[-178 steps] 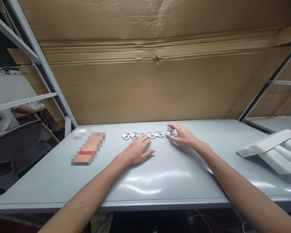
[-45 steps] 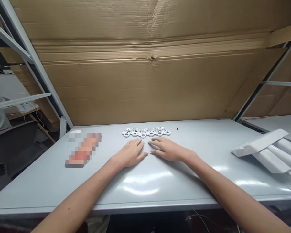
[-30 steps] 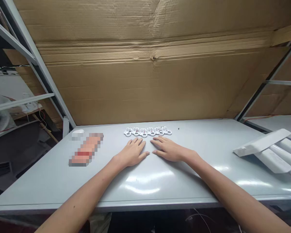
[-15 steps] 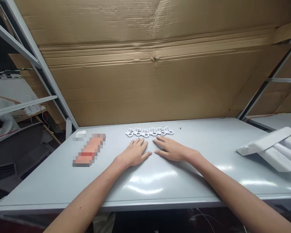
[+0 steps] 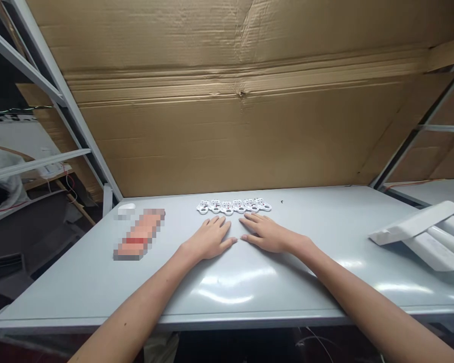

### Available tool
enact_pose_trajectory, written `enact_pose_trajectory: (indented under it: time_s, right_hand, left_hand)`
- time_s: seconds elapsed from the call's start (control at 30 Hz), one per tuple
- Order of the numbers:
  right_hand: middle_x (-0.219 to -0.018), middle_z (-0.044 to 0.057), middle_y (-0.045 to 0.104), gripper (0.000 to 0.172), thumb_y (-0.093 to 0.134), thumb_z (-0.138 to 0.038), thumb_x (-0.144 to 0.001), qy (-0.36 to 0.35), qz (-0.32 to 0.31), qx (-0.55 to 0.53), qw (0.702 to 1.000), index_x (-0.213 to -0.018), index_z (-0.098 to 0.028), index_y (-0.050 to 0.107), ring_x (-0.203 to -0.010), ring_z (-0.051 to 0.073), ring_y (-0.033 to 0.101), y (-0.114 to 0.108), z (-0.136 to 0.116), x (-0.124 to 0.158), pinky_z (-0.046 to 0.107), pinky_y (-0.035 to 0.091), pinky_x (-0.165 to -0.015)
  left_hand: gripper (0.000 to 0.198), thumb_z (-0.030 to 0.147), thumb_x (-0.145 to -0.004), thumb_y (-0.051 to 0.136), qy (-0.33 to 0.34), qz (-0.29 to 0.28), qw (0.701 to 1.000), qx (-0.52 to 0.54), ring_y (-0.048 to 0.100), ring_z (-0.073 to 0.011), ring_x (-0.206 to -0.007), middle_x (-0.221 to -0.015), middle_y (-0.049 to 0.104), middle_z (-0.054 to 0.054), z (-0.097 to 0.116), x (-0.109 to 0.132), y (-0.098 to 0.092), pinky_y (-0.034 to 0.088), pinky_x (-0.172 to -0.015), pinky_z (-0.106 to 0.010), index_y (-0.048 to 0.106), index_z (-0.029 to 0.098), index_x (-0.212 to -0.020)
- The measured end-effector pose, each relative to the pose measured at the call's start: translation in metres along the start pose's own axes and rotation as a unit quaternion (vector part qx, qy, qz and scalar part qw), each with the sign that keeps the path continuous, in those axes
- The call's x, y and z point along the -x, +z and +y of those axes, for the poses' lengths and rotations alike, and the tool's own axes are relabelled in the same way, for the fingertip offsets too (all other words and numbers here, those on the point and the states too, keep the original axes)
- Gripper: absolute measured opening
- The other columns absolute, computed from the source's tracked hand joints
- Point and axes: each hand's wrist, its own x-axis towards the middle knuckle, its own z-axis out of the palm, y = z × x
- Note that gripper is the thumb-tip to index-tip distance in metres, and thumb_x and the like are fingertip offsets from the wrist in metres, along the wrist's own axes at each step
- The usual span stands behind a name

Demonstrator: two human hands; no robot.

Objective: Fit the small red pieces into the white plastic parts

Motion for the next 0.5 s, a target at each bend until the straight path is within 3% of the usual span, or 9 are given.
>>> enact_pose_trajectory:
  time_s: [0.17, 0.4, 0.5]
  right_hand:
    - [-0.147, 0.019, 0.046, 0.070, 0.033, -0.064, -0.094, 0.001, -0.003, -0.008, 1.000, -0.142, -0.015, 0.049, -0.135, 0.036, 0.040, -0.004, -0.002, 0.002, 0.049, 0.032, -0.109]
    - [-0.148, 0.017, 0.045, 0.070, 0.034, -0.065, -0.094, 0.008, -0.012, -0.011, 1.000, -0.144, -0.018, 0.047, -0.137, 0.036, 0.037, -0.003, 0.000, 0.002, 0.048, 0.031, -0.111]
    - [-0.150, 0.017, 0.042, 0.071, 0.033, -0.064, -0.094, 0.007, -0.014, -0.006, 1.000, -0.145, -0.017, 0.046, -0.138, 0.037, 0.037, -0.003, 0.000, 0.002, 0.049, 0.031, -0.111]
  left_hand:
    - [0.040, 0.048, -0.100, 0.041, -0.006, 0.004, 1.000, -0.015, 0.053, -0.0310, -0.121, -0.127, 0.058, -0.014, 0.001, 0.000, -0.002, 0.043, -0.099, -0.042, 0.056, 0.018, -0.120]
    - [0.026, 0.041, -0.097, 0.049, -0.013, 0.031, 0.999, -0.006, 0.063, -0.0253, -0.099, -0.109, 0.067, -0.008, -0.002, -0.001, -0.006, 0.049, -0.083, -0.035, 0.062, 0.020, -0.103]
    - [0.026, 0.040, -0.097, 0.048, -0.051, 0.066, 0.996, 0.008, 0.064, -0.0254, -0.096, -0.105, 0.070, -0.007, -0.010, -0.003, -0.005, 0.050, -0.083, -0.035, 0.065, 0.020, -0.101]
